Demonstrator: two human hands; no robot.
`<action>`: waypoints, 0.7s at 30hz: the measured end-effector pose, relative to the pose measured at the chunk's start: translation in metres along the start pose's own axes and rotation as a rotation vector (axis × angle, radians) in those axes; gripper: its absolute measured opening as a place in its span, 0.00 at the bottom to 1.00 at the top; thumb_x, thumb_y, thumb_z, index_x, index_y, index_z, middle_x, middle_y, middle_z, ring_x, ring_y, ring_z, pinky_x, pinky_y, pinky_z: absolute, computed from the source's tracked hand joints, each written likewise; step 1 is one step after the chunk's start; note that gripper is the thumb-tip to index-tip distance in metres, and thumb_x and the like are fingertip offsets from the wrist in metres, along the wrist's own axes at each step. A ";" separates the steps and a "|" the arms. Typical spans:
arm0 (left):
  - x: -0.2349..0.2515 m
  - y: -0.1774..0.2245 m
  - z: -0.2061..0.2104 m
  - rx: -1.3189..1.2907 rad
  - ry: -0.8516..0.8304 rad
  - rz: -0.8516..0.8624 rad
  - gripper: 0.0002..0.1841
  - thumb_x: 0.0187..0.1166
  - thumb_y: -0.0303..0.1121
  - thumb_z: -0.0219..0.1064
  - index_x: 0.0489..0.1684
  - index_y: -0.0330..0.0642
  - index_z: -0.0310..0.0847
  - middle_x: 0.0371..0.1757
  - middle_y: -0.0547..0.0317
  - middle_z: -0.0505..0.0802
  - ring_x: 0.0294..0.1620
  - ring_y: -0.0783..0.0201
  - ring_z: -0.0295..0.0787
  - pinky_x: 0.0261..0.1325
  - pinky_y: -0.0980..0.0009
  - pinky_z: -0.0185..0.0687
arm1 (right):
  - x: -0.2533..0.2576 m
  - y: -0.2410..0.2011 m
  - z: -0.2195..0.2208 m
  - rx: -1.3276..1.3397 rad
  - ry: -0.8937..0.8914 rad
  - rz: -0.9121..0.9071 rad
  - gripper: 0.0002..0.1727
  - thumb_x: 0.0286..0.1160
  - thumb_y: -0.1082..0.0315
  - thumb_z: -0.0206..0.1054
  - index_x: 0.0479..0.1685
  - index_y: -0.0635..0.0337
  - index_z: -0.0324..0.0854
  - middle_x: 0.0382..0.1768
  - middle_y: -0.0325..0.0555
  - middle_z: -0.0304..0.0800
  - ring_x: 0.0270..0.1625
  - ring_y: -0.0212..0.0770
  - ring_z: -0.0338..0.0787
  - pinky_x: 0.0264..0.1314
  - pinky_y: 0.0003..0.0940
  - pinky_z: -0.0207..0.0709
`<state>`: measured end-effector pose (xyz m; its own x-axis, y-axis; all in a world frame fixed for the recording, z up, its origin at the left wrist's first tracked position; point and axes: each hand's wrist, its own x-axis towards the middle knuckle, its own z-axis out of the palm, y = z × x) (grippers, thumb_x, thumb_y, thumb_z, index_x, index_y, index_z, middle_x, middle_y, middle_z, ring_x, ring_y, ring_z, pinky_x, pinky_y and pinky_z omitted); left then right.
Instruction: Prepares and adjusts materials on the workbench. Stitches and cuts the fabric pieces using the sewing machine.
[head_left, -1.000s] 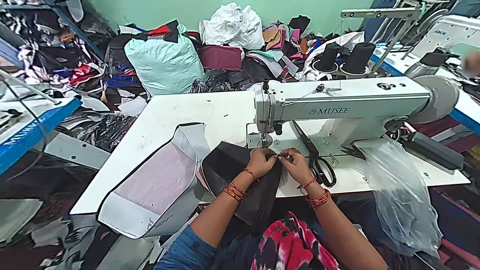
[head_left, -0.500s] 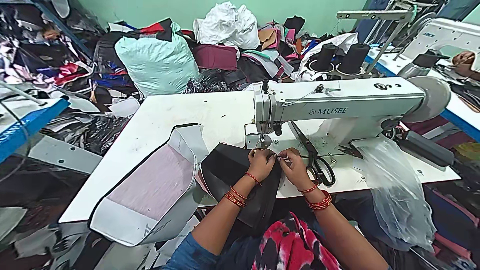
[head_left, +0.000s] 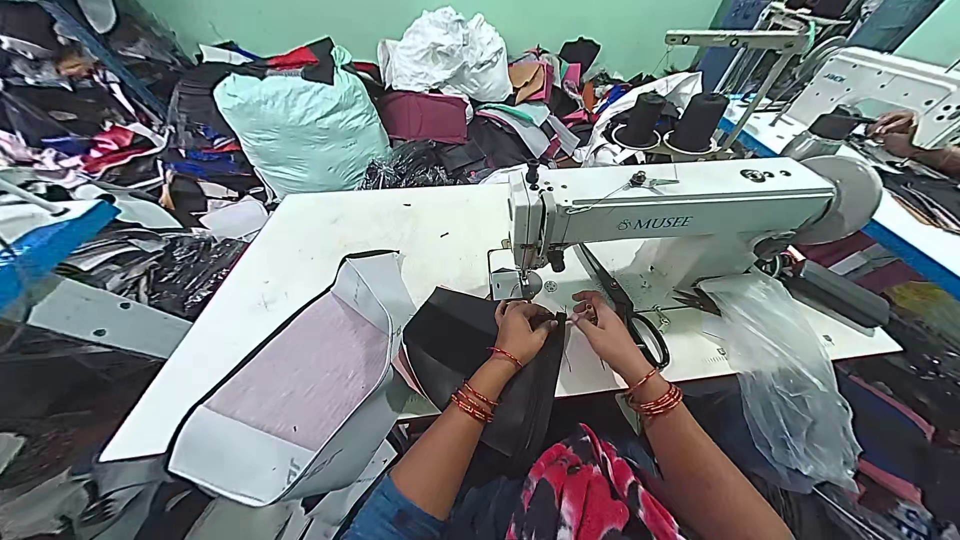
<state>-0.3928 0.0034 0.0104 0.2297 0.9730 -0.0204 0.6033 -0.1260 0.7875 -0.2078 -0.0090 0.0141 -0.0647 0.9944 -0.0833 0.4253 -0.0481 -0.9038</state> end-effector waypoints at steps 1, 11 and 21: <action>0.000 0.000 0.000 0.008 -0.007 -0.006 0.16 0.79 0.39 0.72 0.55 0.36 0.91 0.61 0.44 0.93 0.78 0.47 0.77 0.93 0.43 0.32 | -0.001 -0.004 -0.007 0.130 -0.017 0.086 0.24 0.81 0.75 0.58 0.77 0.65 0.66 0.62 0.53 0.84 0.50 0.37 0.86 0.48 0.31 0.79; 0.000 -0.002 0.001 0.004 0.003 0.020 0.16 0.79 0.39 0.72 0.55 0.35 0.91 0.60 0.44 0.93 0.77 0.46 0.77 0.92 0.42 0.33 | -0.009 -0.009 -0.028 0.678 0.006 0.181 0.20 0.72 0.92 0.57 0.62 0.72 0.74 0.52 0.51 0.88 0.51 0.39 0.93 0.58 0.32 0.88; 0.000 -0.003 0.002 0.015 -0.005 0.025 0.17 0.80 0.40 0.71 0.57 0.37 0.91 0.61 0.46 0.93 0.78 0.47 0.77 0.93 0.43 0.32 | -0.010 -0.010 -0.022 0.678 0.067 0.234 0.12 0.81 0.85 0.58 0.58 0.70 0.77 0.46 0.48 0.88 0.39 0.37 0.93 0.47 0.32 0.91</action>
<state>-0.3929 0.0033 0.0066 0.2488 0.9686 -0.0036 0.6086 -0.1534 0.7785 -0.1916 -0.0163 0.0329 0.0248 0.9536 -0.3000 -0.2339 -0.2862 -0.9292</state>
